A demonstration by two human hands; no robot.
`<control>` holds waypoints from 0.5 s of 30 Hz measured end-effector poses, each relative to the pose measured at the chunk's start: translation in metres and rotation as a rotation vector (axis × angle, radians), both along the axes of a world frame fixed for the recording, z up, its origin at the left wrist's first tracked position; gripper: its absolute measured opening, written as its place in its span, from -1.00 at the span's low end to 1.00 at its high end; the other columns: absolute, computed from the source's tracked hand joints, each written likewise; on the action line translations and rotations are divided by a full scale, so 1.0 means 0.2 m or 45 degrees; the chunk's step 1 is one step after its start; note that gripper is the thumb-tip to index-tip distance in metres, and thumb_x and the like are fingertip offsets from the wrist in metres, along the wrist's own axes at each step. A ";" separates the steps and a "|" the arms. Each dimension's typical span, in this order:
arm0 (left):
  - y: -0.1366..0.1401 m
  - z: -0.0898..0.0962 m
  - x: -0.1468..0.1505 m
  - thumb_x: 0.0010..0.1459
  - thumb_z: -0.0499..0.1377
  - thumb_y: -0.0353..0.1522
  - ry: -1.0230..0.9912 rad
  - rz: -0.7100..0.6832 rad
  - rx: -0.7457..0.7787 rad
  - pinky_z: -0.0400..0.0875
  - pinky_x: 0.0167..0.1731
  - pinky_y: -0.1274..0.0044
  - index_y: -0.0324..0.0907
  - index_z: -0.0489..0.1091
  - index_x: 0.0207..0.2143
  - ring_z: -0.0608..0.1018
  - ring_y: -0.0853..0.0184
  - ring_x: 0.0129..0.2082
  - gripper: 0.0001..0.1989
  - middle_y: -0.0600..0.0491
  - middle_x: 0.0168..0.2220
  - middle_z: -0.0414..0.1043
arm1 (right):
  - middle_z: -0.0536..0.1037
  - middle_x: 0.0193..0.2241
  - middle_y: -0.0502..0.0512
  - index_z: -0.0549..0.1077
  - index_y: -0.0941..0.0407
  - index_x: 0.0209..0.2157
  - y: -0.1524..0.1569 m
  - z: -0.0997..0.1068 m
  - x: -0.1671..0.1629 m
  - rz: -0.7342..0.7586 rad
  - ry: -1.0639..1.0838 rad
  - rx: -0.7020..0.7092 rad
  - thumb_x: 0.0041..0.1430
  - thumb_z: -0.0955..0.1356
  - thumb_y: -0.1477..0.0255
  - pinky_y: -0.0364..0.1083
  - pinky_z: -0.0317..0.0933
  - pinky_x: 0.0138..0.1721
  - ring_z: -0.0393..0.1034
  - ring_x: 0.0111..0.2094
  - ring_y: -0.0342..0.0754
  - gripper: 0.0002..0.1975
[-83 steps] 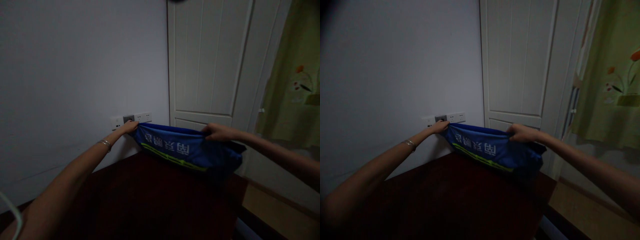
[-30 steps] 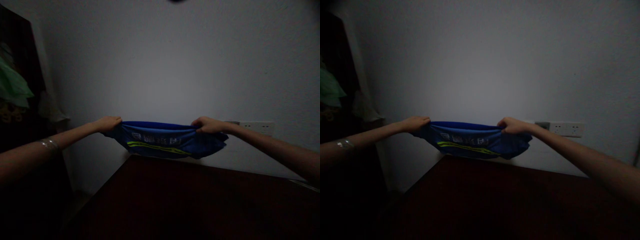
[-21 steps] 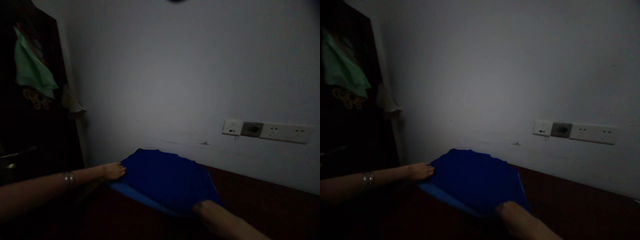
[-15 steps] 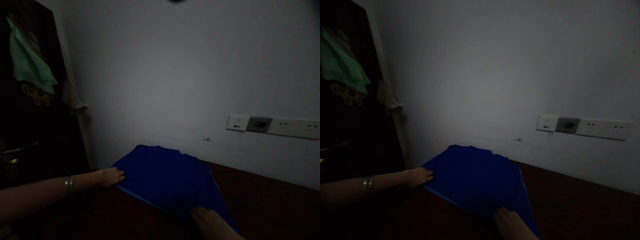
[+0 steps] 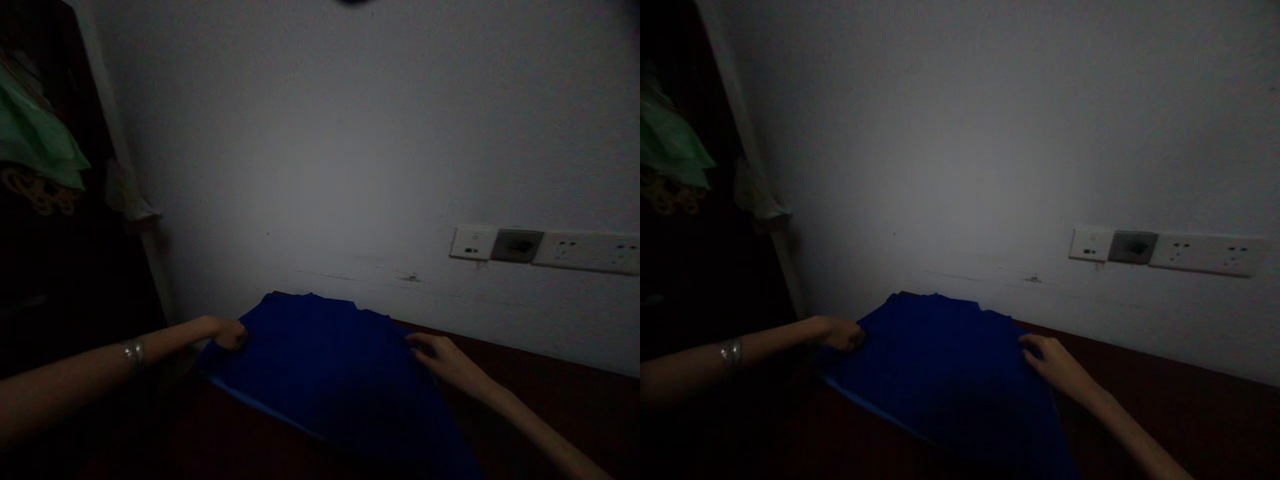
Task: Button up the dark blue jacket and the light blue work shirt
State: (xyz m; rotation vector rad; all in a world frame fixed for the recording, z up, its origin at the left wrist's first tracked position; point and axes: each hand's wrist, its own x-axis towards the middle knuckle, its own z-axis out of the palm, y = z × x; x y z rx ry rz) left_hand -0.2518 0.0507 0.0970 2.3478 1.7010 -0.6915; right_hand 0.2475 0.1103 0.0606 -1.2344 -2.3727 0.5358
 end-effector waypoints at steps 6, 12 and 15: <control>0.07 0.12 -0.07 -0.02 0.04 -0.41 0.147 0.059 0.162 0.36 -0.36 0.42 -0.23 0.44 -0.37 0.51 0.19 -0.39 -0.79 -0.14 -0.34 0.49 | 0.44 -0.09 0.28 0.35 0.24 -0.03 0.33 -0.20 0.06 -0.328 0.057 -0.033 0.02 0.29 0.33 0.00 0.15 -0.01 0.31 -0.03 0.11 -0.54; 0.04 0.15 -0.13 0.05 -0.03 -0.41 0.237 0.065 0.257 0.37 -0.35 0.39 -0.22 0.44 -0.27 0.52 0.14 -0.31 -0.72 -0.18 -0.27 0.47 | 0.48 -0.21 0.24 0.26 0.26 0.02 0.39 -0.27 0.04 -0.392 0.137 -0.075 0.02 0.28 0.39 -0.07 0.24 -0.16 0.39 -0.17 0.04 -0.50; -0.01 0.17 -0.17 0.05 -0.03 -0.42 0.253 0.096 0.283 0.37 -0.35 0.41 -0.20 0.44 -0.28 0.52 0.15 -0.30 -0.72 -0.17 -0.26 0.47 | 0.49 -0.31 0.16 0.22 0.26 0.05 0.39 -0.22 0.03 -0.409 0.176 -0.093 -0.01 0.26 0.47 -0.12 0.27 -0.28 0.43 -0.31 -0.03 -0.48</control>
